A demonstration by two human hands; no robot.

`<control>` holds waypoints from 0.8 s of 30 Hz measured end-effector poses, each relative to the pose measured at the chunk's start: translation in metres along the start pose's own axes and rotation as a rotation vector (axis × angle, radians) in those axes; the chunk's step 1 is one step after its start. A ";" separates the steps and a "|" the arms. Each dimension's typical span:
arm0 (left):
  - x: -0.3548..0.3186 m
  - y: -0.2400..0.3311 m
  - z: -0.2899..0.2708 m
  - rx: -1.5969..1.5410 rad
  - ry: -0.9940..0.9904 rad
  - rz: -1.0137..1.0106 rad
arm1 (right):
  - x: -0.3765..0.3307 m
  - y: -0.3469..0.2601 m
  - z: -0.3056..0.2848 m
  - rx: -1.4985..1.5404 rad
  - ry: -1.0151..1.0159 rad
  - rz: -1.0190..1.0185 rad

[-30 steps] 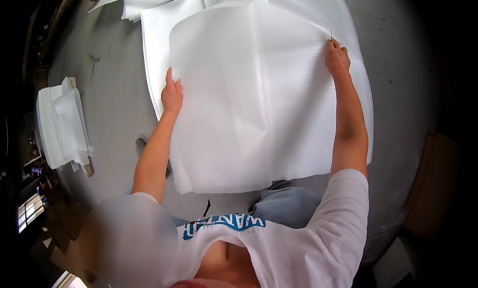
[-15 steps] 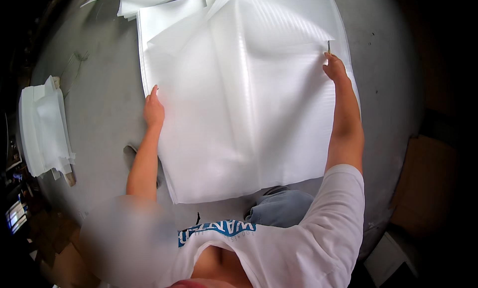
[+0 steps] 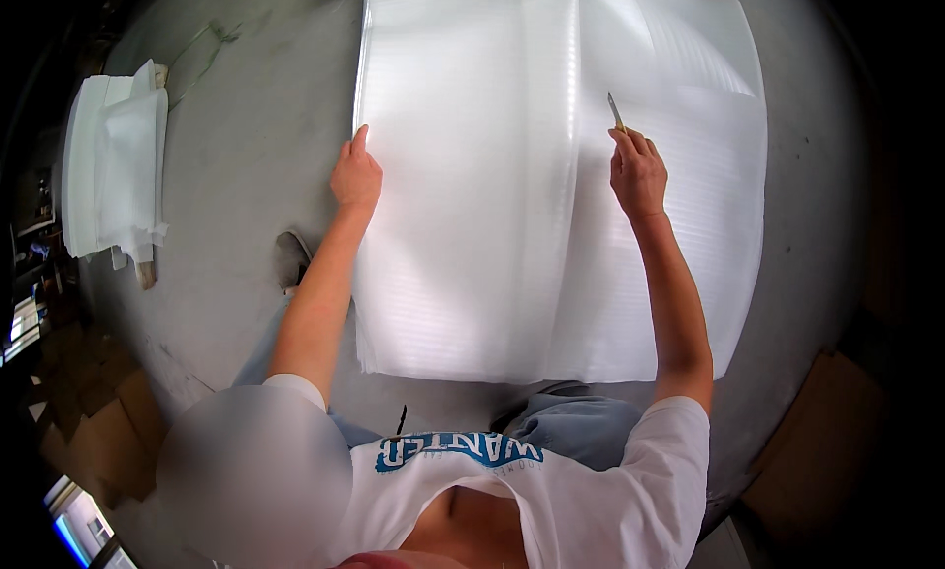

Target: The person uses a utility knife and a straight edge to cut large white foam sheets into smaller rectangular pieces. They repeatedly measure, score, and snap the foam, then stack the finished pieces on a wooden pallet in a workshop environment.

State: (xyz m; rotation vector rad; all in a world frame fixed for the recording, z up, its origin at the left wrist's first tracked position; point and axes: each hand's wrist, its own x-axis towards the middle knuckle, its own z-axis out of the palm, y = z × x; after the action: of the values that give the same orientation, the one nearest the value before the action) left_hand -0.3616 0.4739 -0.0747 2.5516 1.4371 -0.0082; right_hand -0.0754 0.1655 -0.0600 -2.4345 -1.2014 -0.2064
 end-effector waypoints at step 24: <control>0.027 -0.048 0.042 0.305 -0.204 0.218 | -0.054 -0.097 0.006 0.007 -0.503 -0.266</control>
State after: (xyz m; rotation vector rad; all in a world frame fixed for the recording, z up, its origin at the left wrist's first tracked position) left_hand -0.3833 0.5129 -0.1273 2.8344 1.1526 -0.4732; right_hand -0.1854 0.1814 -0.0528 -2.3860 -1.7311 0.3583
